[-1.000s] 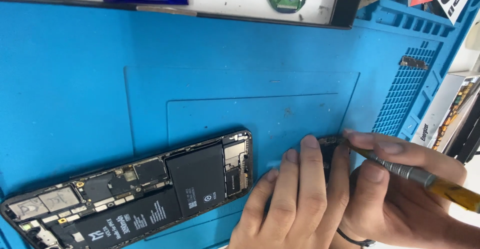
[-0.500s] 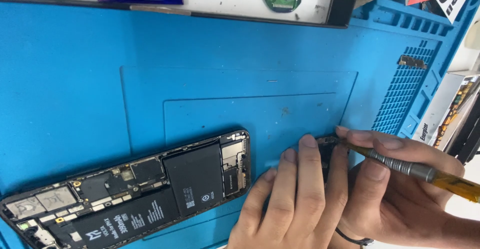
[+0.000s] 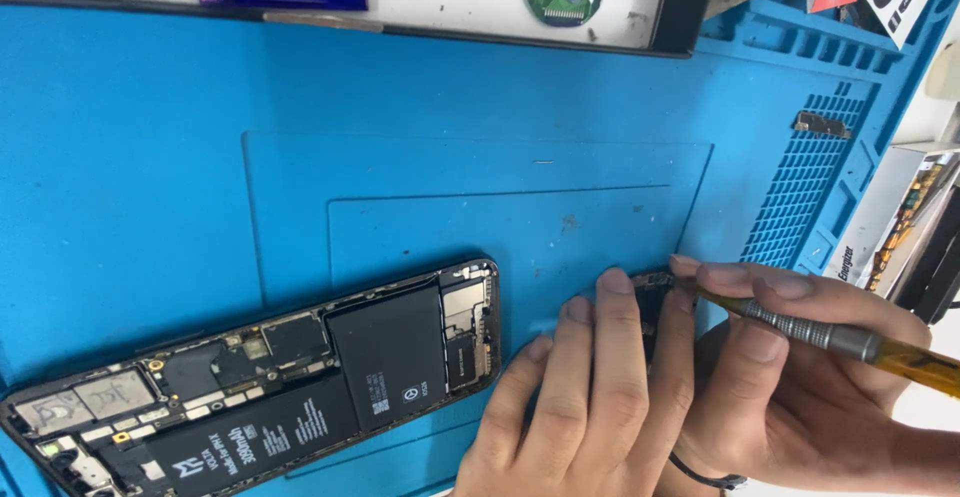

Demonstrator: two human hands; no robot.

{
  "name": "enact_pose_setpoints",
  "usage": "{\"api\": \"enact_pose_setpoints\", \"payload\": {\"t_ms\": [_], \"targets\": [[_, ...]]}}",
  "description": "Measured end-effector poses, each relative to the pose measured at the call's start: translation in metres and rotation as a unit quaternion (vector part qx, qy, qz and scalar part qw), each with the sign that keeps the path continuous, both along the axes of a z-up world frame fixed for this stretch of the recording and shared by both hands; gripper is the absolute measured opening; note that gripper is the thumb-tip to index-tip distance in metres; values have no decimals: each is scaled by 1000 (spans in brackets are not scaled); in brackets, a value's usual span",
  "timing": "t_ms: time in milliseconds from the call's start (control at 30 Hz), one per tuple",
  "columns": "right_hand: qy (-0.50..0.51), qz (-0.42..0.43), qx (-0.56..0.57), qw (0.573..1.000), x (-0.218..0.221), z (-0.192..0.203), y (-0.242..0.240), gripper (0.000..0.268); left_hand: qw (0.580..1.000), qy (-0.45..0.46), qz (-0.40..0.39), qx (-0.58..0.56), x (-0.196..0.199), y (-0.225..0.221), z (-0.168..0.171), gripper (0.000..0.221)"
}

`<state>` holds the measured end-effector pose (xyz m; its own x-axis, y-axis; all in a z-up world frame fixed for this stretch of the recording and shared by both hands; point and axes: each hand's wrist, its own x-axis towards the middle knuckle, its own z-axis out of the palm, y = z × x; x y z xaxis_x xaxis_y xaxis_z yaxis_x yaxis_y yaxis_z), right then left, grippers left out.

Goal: Disassembling a smartphone to access internal components using precision screwdrivers and tweezers on a repair mat.

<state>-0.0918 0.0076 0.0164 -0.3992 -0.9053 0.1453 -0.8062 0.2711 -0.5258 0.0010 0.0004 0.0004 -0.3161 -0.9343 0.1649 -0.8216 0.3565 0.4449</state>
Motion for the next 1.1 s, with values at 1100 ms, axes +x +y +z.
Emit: {"api": "enact_pose_setpoints", "payload": {"t_ms": [1100], "targets": [[-36,221,-145,964,-20,-7,-13,66,999,17,-25,-25,14,-2,5,32]]}}
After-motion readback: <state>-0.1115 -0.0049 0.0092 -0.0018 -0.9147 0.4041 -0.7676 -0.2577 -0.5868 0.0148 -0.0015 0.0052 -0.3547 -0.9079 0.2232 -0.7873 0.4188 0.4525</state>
